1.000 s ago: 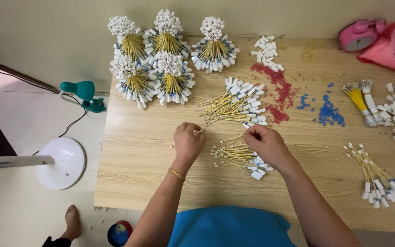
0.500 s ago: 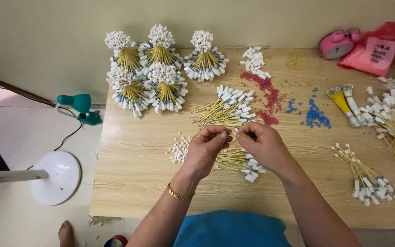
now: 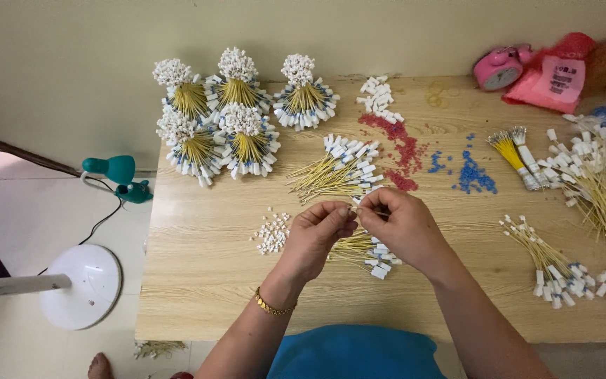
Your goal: Manually attaching white plastic connectors to the ends of wires.
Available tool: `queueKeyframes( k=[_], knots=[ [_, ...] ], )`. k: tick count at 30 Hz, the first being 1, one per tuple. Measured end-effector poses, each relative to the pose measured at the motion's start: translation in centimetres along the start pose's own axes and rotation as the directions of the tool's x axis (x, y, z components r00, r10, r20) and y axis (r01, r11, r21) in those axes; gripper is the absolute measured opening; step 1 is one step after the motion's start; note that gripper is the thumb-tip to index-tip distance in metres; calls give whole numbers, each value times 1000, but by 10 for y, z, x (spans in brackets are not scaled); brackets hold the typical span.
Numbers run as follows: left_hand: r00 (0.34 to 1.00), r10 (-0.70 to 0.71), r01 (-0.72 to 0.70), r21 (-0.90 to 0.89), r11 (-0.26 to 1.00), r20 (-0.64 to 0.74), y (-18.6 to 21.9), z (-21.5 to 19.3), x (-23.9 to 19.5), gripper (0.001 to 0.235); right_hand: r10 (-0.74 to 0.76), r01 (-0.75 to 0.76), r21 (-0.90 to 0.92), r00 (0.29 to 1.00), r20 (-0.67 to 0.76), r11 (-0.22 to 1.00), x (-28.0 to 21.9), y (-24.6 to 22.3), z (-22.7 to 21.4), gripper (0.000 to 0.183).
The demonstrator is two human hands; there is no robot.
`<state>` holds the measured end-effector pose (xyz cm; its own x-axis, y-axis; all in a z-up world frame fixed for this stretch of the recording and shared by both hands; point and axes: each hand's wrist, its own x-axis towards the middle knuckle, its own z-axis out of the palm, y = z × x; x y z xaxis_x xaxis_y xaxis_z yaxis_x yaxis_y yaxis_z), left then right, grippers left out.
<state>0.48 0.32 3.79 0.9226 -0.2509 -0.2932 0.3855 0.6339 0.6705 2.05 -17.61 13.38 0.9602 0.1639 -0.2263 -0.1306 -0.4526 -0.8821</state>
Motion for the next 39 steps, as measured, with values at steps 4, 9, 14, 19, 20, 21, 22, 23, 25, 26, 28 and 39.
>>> queueKeyframes(
  k=[4, 9, 14, 19, 20, 21, 22, 23, 25, 26, 28, 39],
  knots=[
    [1000, 18, -19, 24, 1000, 18, 2, 1, -3, 15, -22, 22, 7, 1000, 5, 1000, 1, -1, 1, 11],
    [998, 67, -69, 124, 990, 18, 2, 3, -4, 13, -19, 20, -29, 1000, 14, 999, -1, -5, 1, 13],
    [982, 187, -191, 253, 949, 40, 4, 7, -7, 11, 11, -11, -19, 1000, 23, 1000, 3, -1, 3, 14],
    [966, 255, -254, 272, 928, 29, 3, 11, -8, 8, -33, 33, 8, 999, 38, 999, 5, 6, 5, 17],
    [967, 253, -249, 267, 931, 22, 3, 11, -8, 8, -33, 32, 22, 999, 31, 999, 4, 4, 5, 16],
    [968, 250, -246, 262, 933, 15, 3, 11, -8, 8, -32, 31, 35, 999, 25, 999, 3, 2, 5, 16],
    [968, 250, -246, 261, 934, 15, 3, 10, -8, 8, -32, 31, 35, 999, 25, 999, 3, 1, 5, 16],
    [973, 231, -226, 244, 943, 8, 4, 10, -8, 9, -5, 4, 34, 1000, 21, 999, 3, 0, 5, 16],
    [977, 211, -206, 227, 952, 2, 5, 8, -8, 10, 22, -22, 33, 1000, 18, 999, 4, -1, 4, 15],
    [982, 187, -182, 177, 967, -10, 5, 6, -7, 12, 22, -22, 31, 1000, 21, 999, 4, 0, 4, 15],
    [987, 161, -157, 125, 980, -20, 4, 3, -6, 14, 23, -24, 30, 999, 24, 999, 5, 1, 3, 15],
    [989, 139, -139, -11, 990, 47, 2, 1, -5, 16, 37, -37, -25, 999, 15, 999, 2, -4, 2, 16]
  ],
)
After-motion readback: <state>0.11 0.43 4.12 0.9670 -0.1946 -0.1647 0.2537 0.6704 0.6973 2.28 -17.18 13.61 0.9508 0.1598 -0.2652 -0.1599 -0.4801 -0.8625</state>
